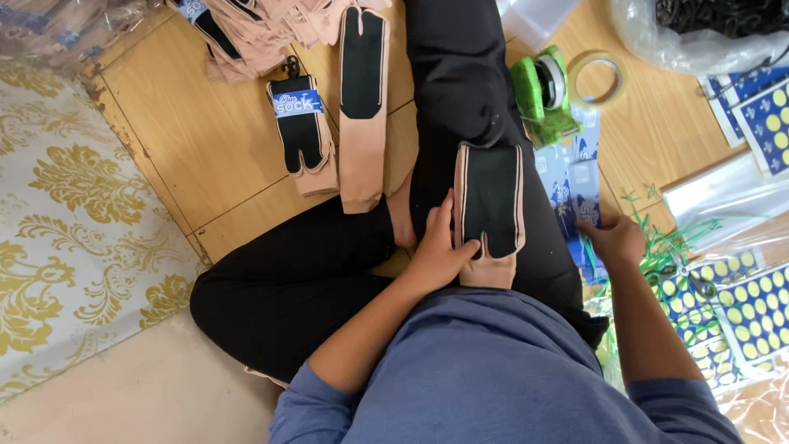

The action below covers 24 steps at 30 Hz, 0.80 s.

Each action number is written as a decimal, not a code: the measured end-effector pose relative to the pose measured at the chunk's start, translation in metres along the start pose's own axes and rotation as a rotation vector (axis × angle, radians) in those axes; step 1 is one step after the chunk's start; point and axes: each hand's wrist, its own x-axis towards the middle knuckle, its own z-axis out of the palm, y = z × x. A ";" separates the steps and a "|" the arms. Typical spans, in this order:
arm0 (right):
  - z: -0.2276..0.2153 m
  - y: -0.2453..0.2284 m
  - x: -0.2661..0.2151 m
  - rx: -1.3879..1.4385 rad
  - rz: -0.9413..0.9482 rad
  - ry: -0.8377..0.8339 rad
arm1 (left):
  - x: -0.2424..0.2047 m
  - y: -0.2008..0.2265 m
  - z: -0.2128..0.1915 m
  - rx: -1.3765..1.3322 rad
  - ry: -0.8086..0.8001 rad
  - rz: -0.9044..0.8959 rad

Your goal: The person organizes socks into pairs, attaches plastic hooks and paper labels to them, and then places the finished sets into individual clear plastic bags.

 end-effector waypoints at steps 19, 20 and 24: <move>-0.021 -0.014 0.047 0.475 -0.135 0.177 | 0.000 0.030 -0.016 0.047 0.007 -0.067; -0.021 -0.017 0.043 0.454 -0.135 0.181 | -0.002 0.029 -0.017 0.036 0.006 -0.086; -0.032 -0.025 0.038 0.424 -0.112 0.163 | -0.003 0.031 -0.018 0.017 -0.002 -0.060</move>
